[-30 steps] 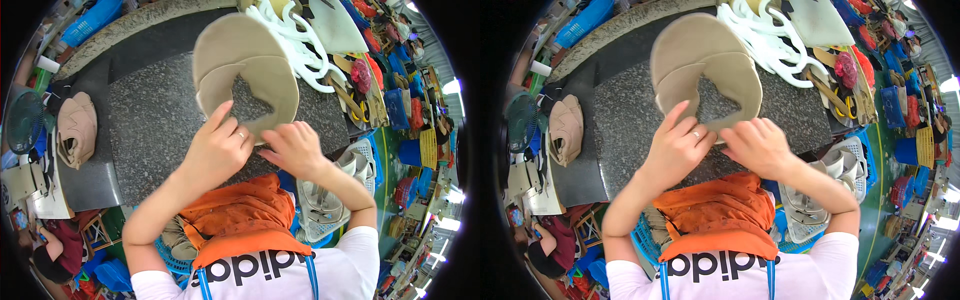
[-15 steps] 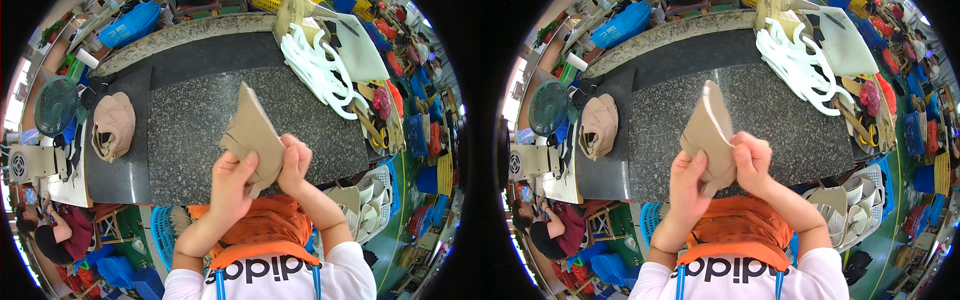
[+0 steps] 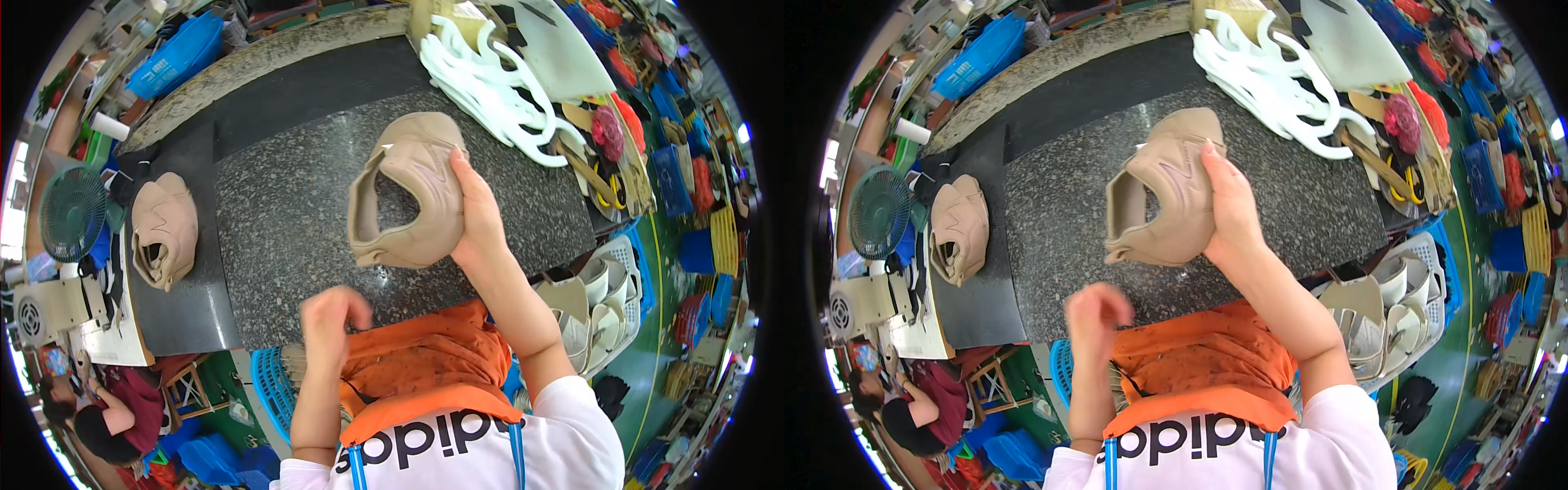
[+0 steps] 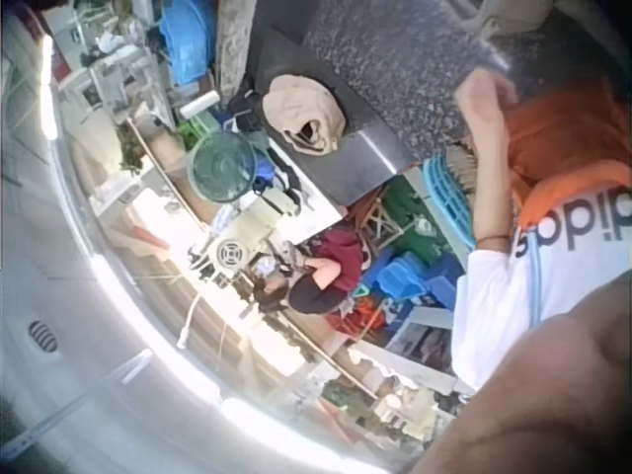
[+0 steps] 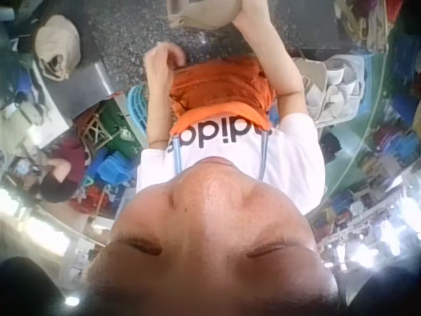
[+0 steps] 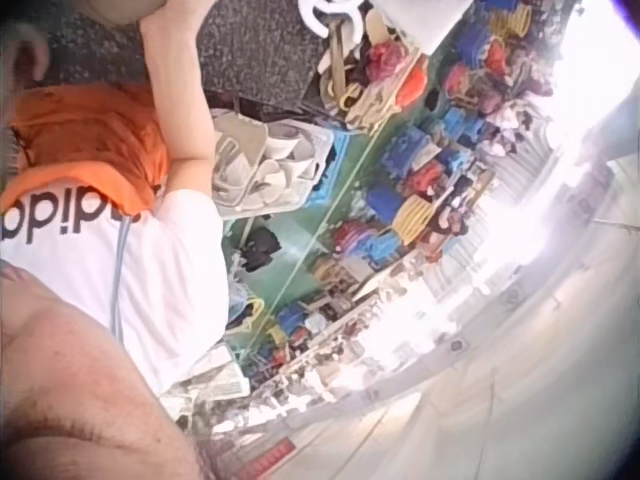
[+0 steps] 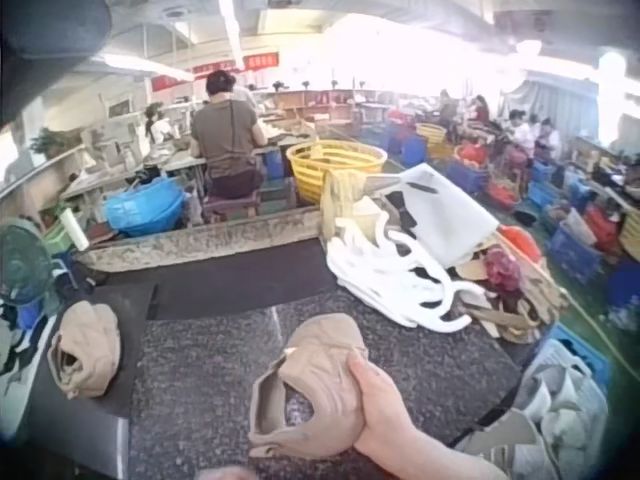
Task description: The person inserts foam padding pieces into shoe upper linings by hand, then folds and shapes the material around the inserts.
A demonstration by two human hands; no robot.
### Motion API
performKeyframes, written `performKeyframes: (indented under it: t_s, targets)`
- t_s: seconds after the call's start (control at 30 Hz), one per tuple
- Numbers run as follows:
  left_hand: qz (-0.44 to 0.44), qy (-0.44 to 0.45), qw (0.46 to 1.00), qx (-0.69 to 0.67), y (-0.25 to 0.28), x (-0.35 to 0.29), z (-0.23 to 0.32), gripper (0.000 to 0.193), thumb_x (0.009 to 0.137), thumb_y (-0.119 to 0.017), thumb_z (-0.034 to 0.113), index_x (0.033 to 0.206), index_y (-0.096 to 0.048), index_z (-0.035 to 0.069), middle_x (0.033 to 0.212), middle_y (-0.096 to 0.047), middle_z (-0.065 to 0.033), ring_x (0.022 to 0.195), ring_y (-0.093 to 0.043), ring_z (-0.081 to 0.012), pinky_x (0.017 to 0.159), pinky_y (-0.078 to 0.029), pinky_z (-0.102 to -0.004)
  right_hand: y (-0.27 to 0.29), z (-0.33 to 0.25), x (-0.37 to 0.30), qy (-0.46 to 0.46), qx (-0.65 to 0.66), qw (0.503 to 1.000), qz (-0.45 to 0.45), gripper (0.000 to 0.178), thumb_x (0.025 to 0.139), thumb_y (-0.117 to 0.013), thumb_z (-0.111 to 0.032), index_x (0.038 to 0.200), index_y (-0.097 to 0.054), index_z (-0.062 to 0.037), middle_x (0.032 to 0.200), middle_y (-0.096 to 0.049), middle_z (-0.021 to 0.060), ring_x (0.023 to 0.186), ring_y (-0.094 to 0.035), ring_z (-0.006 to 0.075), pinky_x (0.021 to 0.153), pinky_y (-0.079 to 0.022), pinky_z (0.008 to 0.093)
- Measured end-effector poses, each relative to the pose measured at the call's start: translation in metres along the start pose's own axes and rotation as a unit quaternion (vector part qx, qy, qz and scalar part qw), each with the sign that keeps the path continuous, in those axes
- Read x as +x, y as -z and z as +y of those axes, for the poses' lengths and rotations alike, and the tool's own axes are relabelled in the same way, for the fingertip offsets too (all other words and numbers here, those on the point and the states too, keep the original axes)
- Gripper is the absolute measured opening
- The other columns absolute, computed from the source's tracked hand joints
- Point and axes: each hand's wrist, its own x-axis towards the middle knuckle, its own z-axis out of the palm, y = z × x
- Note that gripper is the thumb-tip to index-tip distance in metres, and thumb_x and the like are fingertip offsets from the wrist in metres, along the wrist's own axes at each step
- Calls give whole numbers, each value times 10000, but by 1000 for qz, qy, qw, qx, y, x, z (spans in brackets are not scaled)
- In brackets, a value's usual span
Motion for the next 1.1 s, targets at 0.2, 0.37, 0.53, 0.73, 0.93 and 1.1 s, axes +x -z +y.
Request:
performKeyframes:
  t_s: [0.2, 0.37, 0.53, 0.73, 0.93, 1.1]
  targets:
    - [1, 123, 806, -580, -50, 28, 2, 405, 930, -508, 338, 1234, -485, 71, 1152, -585, -84, 1120, -527, -246, 979, -399, -416, 61, 26, 25, -132, 220, 903, -344, 316, 972, -440, -294, 1168, -511, -57, 894, -575, 39, 756, -570, 166, 674, -490, 263]
    - [-18, 73, 838, -540, -41, 29, 7, 334, 947, -482, 211, 1268, -469, 121, 1145, -598, -41, 1131, -531, -201, 998, -398, -432, 5, 10, 1, 270, -402, 865, 133, 370, 960, -456, -263, 1193, -502, 21, 999, -590, 103, 980, -554, 206, 890, -440, 334]
    - [-13, 104, 862, -495, -40, 24, 19, 271, 944, -481, 166, 1208, -514, 116, 1102, -613, -30, 1043, -576, -178, 962, -431, -403, -23, -24, -42, 317, -624, 675, -233, 217, 676, -727, -130, 868, -638, -79, 751, -603, 23, 729, -555, 210, 672, -431, 305]
    - [62, 51, 883, -462, -51, 24, 31, 249, 901, -556, 153, 1143, -553, 95, 1064, -621, -64, 1010, -585, -216, 915, -459, -419, -7, -20, -48, 282, -581, 706, -291, 221, 650, -769, -152, 777, -607, -70, 678, -553, 24, 654, -527, 219, 630, -410, 334]
    - [56, -115, 910, -394, 86, 3, 111, 218, 854, -548, 114, 1017, -606, -18, 997, -612, -188, 963, -572, -314, 913, -425, -468, 46, -19, -72, 403, -579, 687, -176, 381, 696, -746, -152, 1032, -574, -93, 1035, -561, 41, 1037, -524, 256, 955, -368, 405]
    - [144, -248, 949, -134, 148, 63, 119, 505, 853, -612, 105, 1313, -436, -8, 1179, -576, -184, 1095, -535, -275, 999, -390, -436, 189, -53, -138, 417, -671, 561, 246, 192, 710, -681, -97, 897, -636, -105, 913, -611, 67, 951, -550, 280, 866, -398, 394]
